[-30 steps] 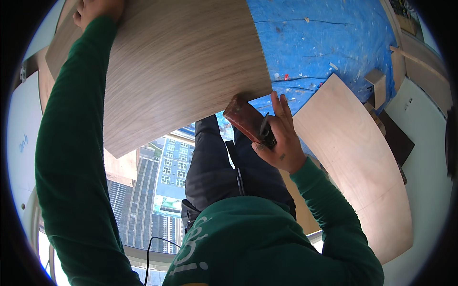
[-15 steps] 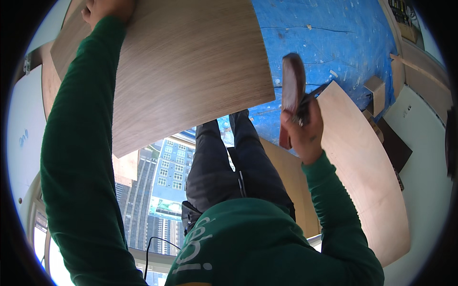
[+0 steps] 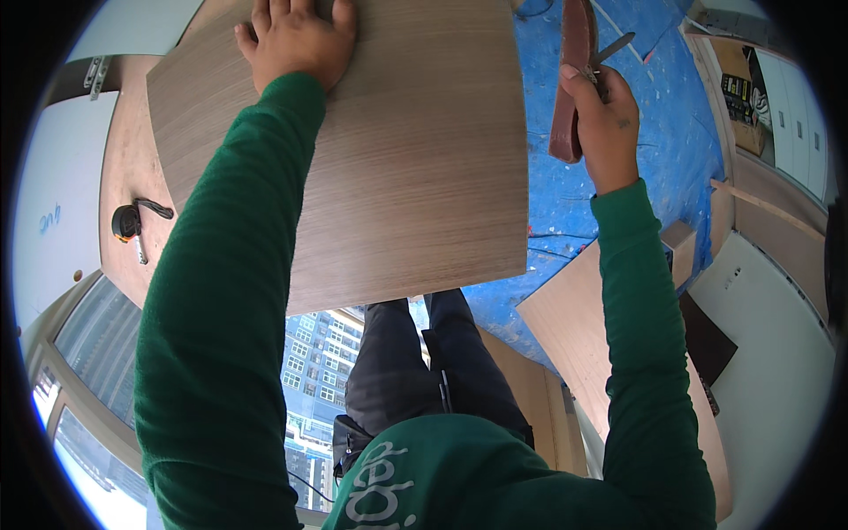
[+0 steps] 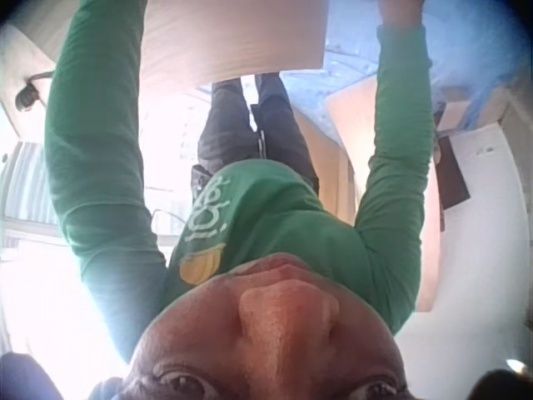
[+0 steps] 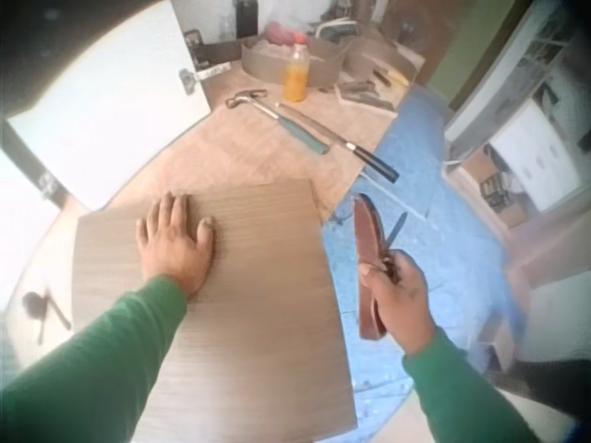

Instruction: The person uses a hand plane to smooth the edge of a curved wooden board, then uses a chisel to refine the same edge. The person works on a single board throughout the clip.

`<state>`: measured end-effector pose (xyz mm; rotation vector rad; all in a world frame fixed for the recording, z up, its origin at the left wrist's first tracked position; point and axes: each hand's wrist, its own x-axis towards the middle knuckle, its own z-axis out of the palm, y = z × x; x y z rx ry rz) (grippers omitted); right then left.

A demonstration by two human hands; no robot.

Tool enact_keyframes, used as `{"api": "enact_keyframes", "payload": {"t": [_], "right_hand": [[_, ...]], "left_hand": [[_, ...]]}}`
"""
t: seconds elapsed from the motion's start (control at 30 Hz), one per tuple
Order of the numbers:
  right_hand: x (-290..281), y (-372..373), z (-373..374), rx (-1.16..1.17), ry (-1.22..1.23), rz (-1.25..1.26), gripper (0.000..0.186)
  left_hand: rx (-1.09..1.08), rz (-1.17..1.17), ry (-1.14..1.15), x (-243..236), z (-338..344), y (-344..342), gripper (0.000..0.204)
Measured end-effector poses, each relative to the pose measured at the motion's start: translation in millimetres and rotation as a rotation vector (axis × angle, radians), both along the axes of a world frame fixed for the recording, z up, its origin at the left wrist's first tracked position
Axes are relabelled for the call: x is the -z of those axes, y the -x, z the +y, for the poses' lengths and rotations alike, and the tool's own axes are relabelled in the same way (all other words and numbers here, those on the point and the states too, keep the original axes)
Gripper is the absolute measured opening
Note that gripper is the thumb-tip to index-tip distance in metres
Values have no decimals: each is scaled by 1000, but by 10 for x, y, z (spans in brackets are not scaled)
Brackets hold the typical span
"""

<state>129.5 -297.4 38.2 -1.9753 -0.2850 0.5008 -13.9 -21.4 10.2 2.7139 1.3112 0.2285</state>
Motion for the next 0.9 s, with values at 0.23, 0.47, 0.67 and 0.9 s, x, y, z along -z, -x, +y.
{"api": "enact_keyframes", "payload": {"t": [0.23, 0.47, 0.67, 0.9], "right_hand": [[93, -442, 633, -202, 169, -260, 49], [-32, -674, 1332, -296, 249, -467, 36], [86, -644, 1453, -280, 191, -556, 37], [29, -410, 1234, -279, 285, -512, 36]], "left_hand": [[-2, 13, 91, -60, 10, 3, 70], [6, -12, 35, 35, 57, 27, 70], [7, -35, 13, 57, 43, 29, 69], [9, -33, -14, 112, 45, 33, 70]]}}
